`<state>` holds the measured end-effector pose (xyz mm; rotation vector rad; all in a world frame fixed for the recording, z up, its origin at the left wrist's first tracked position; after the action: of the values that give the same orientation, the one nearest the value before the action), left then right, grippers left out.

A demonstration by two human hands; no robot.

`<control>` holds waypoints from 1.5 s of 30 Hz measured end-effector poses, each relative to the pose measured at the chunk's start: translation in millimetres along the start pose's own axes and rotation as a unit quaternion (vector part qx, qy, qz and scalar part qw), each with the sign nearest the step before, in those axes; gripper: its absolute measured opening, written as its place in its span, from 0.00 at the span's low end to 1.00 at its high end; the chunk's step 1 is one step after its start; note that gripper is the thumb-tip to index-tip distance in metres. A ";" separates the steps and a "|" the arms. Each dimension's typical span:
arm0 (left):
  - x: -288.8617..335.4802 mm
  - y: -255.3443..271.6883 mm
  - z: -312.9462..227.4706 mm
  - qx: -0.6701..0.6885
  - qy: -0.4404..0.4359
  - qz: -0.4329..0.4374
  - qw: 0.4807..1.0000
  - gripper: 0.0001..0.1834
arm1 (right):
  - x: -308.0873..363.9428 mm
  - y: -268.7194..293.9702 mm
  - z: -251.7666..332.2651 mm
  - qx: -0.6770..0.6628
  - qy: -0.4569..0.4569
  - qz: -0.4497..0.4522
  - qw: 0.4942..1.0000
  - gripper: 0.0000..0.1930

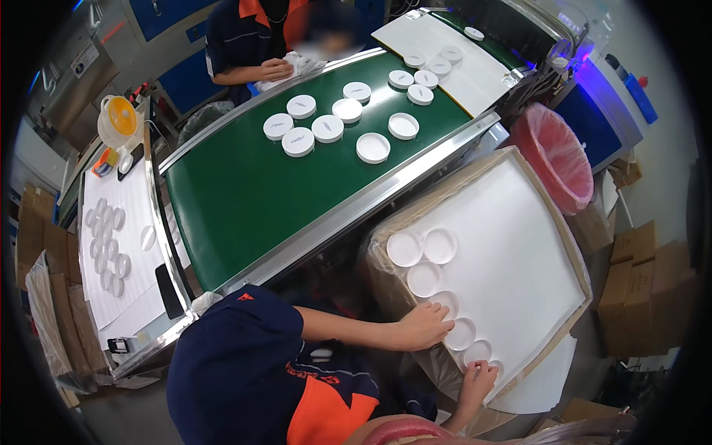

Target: Picking up plastic lids from a conveyor belt and arranging them in a cardboard box.

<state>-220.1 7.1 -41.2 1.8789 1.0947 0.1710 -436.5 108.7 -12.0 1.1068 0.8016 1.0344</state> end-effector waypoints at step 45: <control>15.7 84.4 77.7 -0.214 0.151 0.040 0.964 0.34 | -70.4 -33.3 -3.3 0.072 0.012 0.090 0.993 0.34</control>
<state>-118.6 -46.2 -24.9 1.5340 1.0775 0.7038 -454.5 39.9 -43.7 1.3111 0.8171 1.1549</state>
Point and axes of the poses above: each hand's wrist, its own x-axis away from the middle knuckle, its own y-axis out of the back of the hand, z = x × y, the point moved 2 cm from there along -x, towards the middle knuckle, and after that the axes turned 2 degrees about x, right-handed, at the moved point
